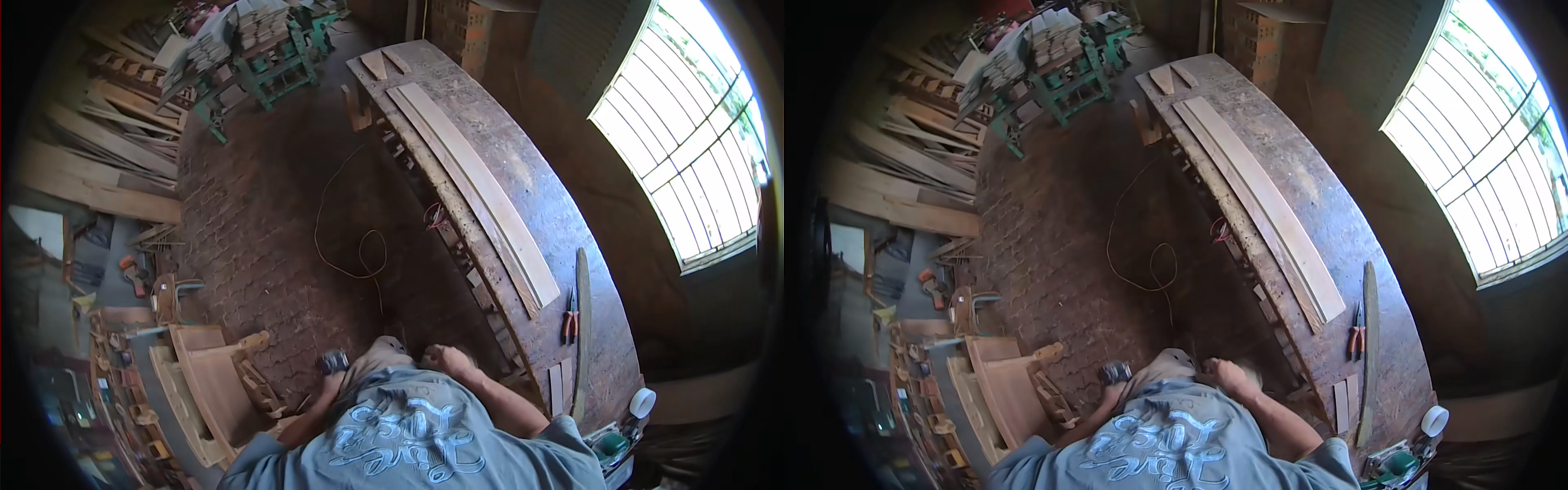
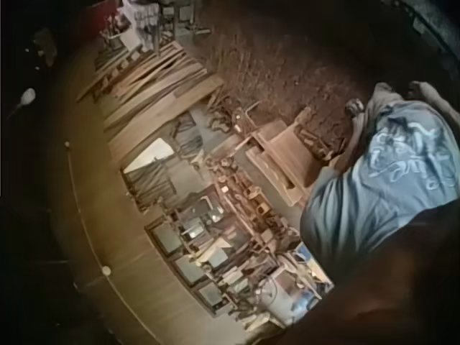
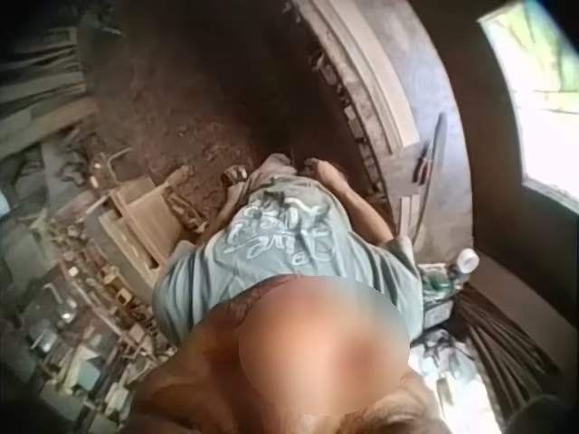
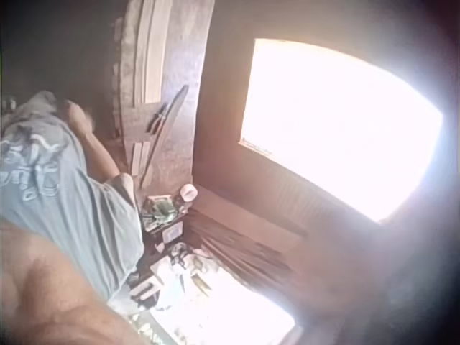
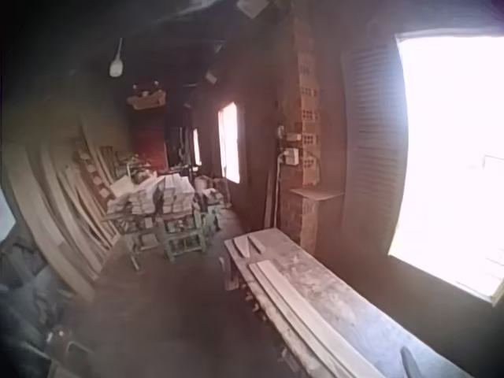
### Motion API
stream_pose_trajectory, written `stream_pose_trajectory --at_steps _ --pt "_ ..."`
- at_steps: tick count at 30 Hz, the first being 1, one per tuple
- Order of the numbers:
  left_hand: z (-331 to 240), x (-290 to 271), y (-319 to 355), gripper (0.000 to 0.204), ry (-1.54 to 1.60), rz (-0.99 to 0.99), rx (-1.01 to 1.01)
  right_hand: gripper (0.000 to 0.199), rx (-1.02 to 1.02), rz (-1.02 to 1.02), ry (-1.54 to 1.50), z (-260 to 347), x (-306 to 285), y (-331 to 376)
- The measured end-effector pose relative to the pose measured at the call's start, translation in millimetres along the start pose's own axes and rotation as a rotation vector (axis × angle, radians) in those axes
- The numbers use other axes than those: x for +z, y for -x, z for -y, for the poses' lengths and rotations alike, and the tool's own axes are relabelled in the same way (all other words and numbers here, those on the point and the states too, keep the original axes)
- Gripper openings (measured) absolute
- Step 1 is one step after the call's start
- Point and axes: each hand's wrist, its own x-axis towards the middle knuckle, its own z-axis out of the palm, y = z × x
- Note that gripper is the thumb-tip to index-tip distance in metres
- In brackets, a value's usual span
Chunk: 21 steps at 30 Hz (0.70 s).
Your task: Using a pneumatic nail gun and hand tools to assemble and trim wooden components at a workshop workbench.
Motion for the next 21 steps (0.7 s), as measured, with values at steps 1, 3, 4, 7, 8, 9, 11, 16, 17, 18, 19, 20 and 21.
stream_pose_trajectory --at_steps 1,3,4,7,8,9,11,16,17,18,19,20,21 --pt "-28.3 -6.2 -28.3 0.031 0.011 0.037 0.019 0.045 -0.009 -0.057 -0.036 17.4 -25.6 -7.2" --pt "-145.0 -33.7 -69.4 0.025 0.373 0.161 -0.241 0.045 -0.005 -0.192 -0.104 38.7 -55.3 -18.0" --pt "-182.0 -43.6 -93.1 0.026 0.346 0.134 -0.168 0.045 -0.012 -0.255 -0.131 48.5 -73.0 -23.9" --pt "-327.5 -73.9 -152.8 0.023 0.391 0.162 -0.005 0.044 0.034 -0.337 -0.086 39.6 -107.5 -69.5" --pt "-376.0 -85.2 -168.1 0.022 0.413 0.183 0.066 0.046 0.011 -0.379 -0.037 27.7 -108.9 -84.2" --pt "-431.0 -95.3 -177.2 0.020 0.436 0.195 0.163 0.043 -0.039 -0.466 -0.037 19.1 -114.2 -98.5" --pt "-517.4 -111.5 -207.2 0.016 0.456 0.217 0.314 0.037 -0.047 -0.545 -0.033 21.0 -138.3 -120.2" --pt "-686.3 -85.3 -224.6 0.023 0.492 0.239 0.720 0.036 -0.287 -0.962 0.036 -8.6 -198.6 -193.8" --pt "-702.6 -80.8 -220.9 0.022 0.401 0.295 0.710 0.039 -0.323 -1.021 0.052 -8.7 -214.2 -204.1" --pt "-710.3 -72.6 -221.7 0.022 0.367 0.321 0.700 0.041 -0.313 -1.073 0.085 -5.8 -231.5 -213.5" --pt "-719.3 -59.2 -222.1 0.023 0.261 0.426 0.638 0.047 -0.254 -1.060 0.120 -15.6 -240.3 -228.8" --pt "-725.2 -48.0 -220.1 0.024 0.157 0.512 0.568 0.047 -0.232 -1.060 0.096 -15.5 -255.2 -236.3" --pt "-732.5 -30.6 -218.5 0.025 0.087 0.587 0.494 0.053 -0.159 -1.100 0.112 -14.6 -269.9 -244.0"
